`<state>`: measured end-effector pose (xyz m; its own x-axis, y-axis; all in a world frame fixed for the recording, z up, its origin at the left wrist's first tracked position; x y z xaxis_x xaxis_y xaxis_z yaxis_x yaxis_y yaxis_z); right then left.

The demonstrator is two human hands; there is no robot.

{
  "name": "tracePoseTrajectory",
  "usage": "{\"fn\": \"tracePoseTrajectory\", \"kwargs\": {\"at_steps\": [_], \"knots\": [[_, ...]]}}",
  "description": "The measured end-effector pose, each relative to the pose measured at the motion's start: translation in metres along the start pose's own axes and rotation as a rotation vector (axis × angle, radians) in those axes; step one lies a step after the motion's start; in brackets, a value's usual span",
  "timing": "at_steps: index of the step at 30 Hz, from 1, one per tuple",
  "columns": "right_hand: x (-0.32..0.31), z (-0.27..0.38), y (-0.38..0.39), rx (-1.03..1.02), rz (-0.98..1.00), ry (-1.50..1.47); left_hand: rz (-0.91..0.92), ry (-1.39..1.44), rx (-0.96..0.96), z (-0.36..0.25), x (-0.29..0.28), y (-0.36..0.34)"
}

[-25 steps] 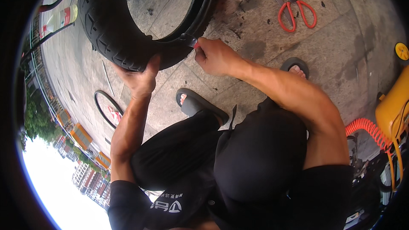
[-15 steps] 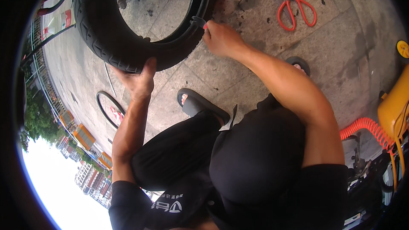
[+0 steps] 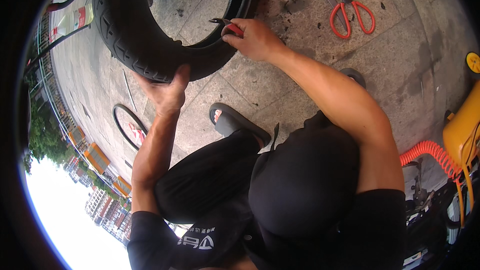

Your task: The person holds a motorcycle tire and uses a red tire lever to pry the tire bead over the rim edge, working around the circumference to seat the tire onto the rim.

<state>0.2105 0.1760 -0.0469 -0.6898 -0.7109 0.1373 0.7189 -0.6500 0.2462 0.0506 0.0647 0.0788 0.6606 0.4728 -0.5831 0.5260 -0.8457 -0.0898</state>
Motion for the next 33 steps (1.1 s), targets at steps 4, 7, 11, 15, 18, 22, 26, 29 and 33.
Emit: {"fn": "tracePoseTrajectory", "kwargs": {"at_steps": [4,7,11,15,18,22,26,29,33], "knots": [[0.003,0.001,0.003,-0.197,-0.035,0.14,0.021,0.008,0.003,0.004,0.0,0.001],[-0.014,-0.023,0.006,-0.007,-0.15,0.227,0.006,-0.003,0.085,0.002,0.0,0.003],[-0.042,-0.05,0.016,0.128,-0.263,0.278,0.073,0.062,-0.014,-0.009,-0.003,0.008],[-0.045,-0.052,0.017,-0.011,-0.259,0.223,0.092,0.152,-0.023,-0.046,-0.02,-0.007],[-0.036,-0.049,0.011,-0.014,-0.19,0.321,0.056,0.111,0.016,-0.072,-0.031,-0.037],[-0.034,-0.038,0.004,-0.056,-0.144,0.44,0.132,-0.185,0.017,-0.088,-0.027,-0.067],[-0.044,-0.027,0.005,-0.027,-0.143,0.558,0.189,-0.091,-0.083,-0.084,-0.026,-0.063],[-0.046,-0.018,0.01,-0.024,-0.066,0.697,0.159,0.019,-0.102,-0.077,-0.029,-0.056],[-0.04,-0.009,0.014,-0.008,-0.001,0.738,0.14,-0.047,-0.058,-0.073,-0.03,-0.053]]}}
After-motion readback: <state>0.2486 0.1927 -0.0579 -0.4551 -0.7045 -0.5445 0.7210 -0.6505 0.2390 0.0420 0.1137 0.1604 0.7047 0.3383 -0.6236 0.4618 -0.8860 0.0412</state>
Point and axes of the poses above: each hand's wrist, its own y-axis away from the middle knuckle, its own x-axis out of the palm, z = x × y, the point moved 5 cm from there along -y, towards the middle knuckle, and after that the axes turned 14 degrees about -y, right-handed, at the moved point
